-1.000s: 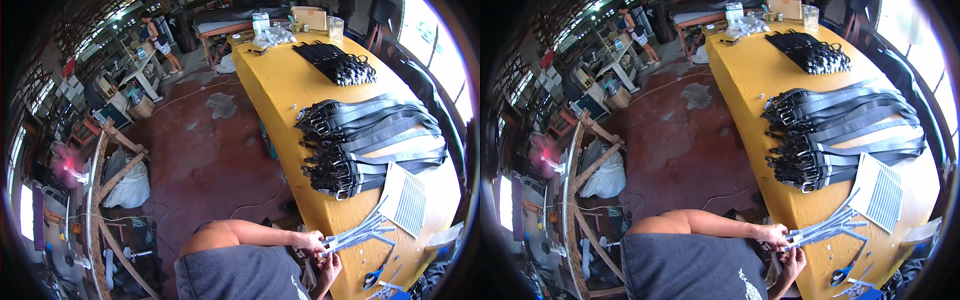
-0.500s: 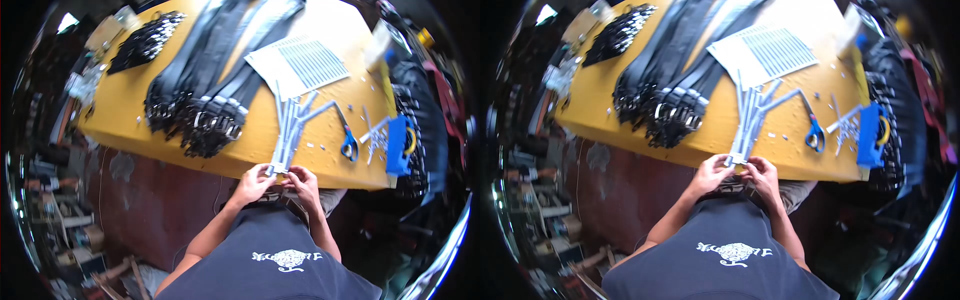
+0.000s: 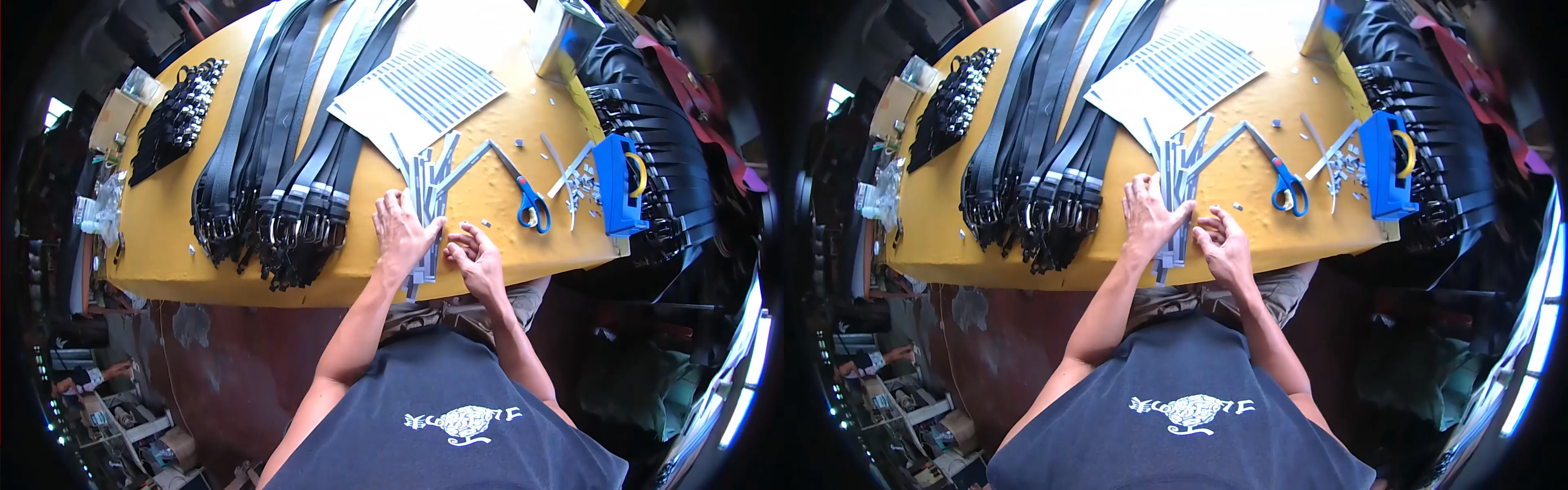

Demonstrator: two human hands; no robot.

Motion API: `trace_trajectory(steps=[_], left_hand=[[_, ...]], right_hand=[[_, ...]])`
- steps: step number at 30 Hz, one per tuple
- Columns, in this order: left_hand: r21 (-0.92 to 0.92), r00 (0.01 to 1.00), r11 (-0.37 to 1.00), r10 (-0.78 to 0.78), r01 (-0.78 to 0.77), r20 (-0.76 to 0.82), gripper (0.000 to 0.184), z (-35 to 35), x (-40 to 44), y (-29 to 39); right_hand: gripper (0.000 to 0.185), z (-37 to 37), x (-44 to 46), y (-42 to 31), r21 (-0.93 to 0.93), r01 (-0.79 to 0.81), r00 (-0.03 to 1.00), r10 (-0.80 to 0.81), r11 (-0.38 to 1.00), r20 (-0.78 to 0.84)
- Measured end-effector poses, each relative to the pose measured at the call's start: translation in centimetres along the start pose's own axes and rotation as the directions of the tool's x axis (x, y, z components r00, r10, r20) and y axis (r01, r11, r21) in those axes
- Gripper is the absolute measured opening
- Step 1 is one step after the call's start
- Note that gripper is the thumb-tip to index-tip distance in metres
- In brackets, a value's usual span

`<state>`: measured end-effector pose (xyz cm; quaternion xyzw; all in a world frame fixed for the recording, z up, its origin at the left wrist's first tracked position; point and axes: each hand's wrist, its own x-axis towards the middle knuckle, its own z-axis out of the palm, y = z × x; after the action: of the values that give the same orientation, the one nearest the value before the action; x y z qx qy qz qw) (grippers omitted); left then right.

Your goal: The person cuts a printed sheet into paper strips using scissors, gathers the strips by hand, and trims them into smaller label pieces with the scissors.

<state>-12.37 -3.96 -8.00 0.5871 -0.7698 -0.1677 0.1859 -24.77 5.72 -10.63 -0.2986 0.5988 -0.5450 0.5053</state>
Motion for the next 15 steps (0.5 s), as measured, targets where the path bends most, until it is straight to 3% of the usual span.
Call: trace_trajectory(steps=[4,12,15], left_hand=[[-0.086,0.994,0.992,0.095,-0.091,0.052,0.062,1.0,-0.2,0.2],[-0.171,0.974,0.978,-0.079,0.117,0.211,0.058,0.7,1.2,1.2],[-0.107,0.97,0.991,-0.056,0.083,0.235,0.057,1.8,1.3,0.6]], right_hand=[[0.049,-0.3,0.0,-0.4,0.114,-0.054,0.998,0.053,0.992,0.014],[0.047,-1.1,0.8,-1.0,0.168,-0.094,0.994,0.084,0.981,0.064],[0.048,-1.4,1.0,0.1,0.186,-0.054,0.996,0.039,0.981,0.083]])
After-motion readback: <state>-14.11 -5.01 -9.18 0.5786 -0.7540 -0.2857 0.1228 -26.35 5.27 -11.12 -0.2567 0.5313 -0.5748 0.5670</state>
